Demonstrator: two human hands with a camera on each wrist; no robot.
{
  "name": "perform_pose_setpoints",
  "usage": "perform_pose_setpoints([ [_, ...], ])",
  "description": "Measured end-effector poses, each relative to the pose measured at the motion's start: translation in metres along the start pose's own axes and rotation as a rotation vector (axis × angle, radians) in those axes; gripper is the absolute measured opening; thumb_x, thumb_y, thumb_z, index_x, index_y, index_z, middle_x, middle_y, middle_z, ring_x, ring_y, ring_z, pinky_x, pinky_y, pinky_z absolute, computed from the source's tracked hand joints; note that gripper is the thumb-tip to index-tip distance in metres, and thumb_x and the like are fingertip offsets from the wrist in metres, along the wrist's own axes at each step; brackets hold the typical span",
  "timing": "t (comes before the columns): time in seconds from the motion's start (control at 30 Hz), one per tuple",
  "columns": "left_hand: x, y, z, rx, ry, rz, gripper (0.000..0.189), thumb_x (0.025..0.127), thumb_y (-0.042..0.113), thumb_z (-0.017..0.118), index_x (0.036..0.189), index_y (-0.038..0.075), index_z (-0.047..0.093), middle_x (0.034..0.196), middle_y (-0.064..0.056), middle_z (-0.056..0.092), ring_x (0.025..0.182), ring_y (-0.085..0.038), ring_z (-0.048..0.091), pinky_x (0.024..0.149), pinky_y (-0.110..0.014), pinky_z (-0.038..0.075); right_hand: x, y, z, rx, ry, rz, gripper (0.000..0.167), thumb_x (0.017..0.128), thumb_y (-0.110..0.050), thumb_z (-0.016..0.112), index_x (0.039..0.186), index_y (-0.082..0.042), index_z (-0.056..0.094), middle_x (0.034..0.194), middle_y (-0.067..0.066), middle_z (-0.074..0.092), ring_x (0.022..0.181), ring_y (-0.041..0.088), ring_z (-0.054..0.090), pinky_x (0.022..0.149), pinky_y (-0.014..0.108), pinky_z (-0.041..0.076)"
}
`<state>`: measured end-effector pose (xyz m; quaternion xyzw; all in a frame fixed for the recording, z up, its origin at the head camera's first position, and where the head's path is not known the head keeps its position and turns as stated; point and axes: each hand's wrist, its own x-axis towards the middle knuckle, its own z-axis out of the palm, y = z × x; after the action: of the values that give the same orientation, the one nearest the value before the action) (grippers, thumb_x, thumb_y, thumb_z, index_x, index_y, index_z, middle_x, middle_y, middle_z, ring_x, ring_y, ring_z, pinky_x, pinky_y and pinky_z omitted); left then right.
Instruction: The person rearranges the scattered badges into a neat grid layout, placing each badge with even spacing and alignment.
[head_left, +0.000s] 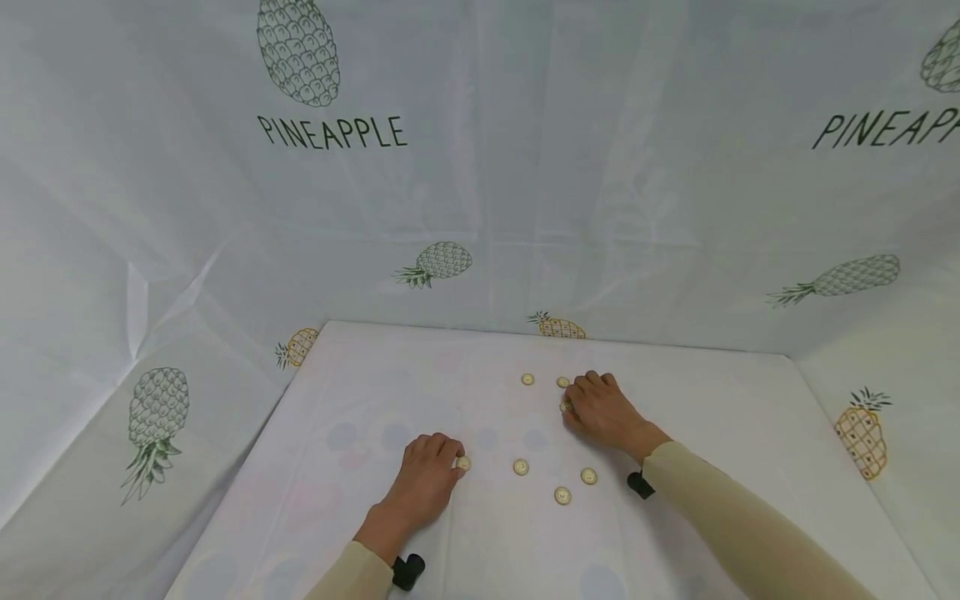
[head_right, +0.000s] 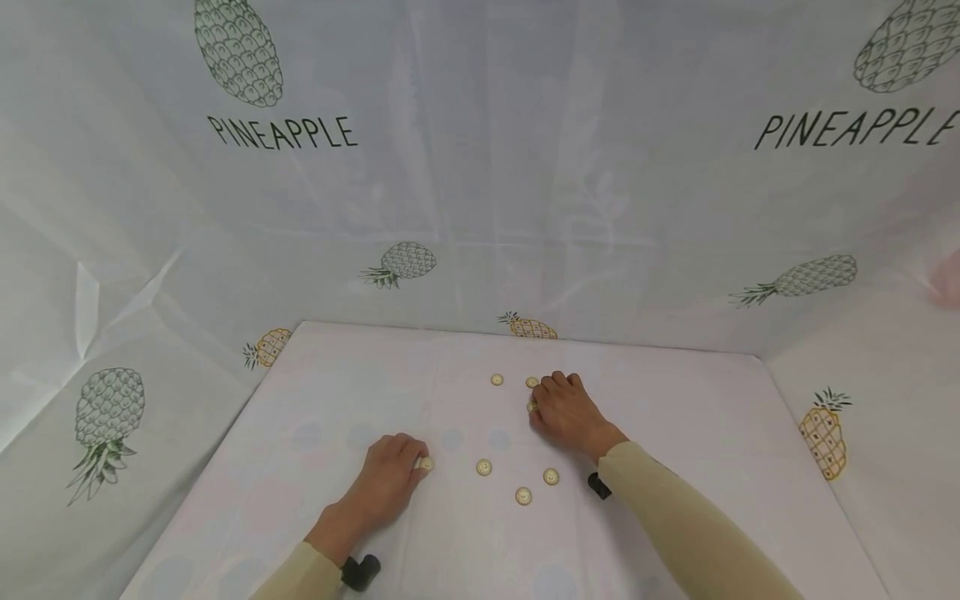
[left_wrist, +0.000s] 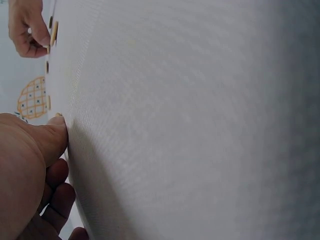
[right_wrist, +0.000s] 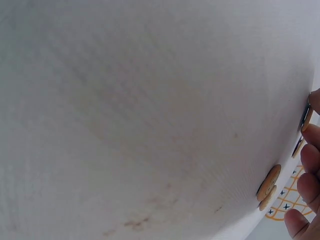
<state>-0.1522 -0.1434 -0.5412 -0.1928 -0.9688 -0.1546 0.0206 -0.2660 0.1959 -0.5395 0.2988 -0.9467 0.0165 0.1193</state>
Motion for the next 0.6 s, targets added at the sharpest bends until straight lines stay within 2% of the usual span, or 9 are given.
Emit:
perform_pose_setpoints([
  [0.6, 0.0005, -0.0004, 0.0013, -0.002, -0.016, -0.016, 0.019, 0.103, 0.021, 0.071, 0.116, 0.012, 0.062, 0.118, -0.008, 0.059, 0.113, -0.027, 0.052, 0.106, -0.054, 0.043, 0.0013, -0.0001, 0.0004, -0.008, -0.057, 0.041, 0.023, 0.096, -0.033, 0.074, 0.093, -0.013, 0.062, 0.095, 0.002, 0.061, 0.092, 0.024, 0.050, 0.086, 0.047, 0.042],
])
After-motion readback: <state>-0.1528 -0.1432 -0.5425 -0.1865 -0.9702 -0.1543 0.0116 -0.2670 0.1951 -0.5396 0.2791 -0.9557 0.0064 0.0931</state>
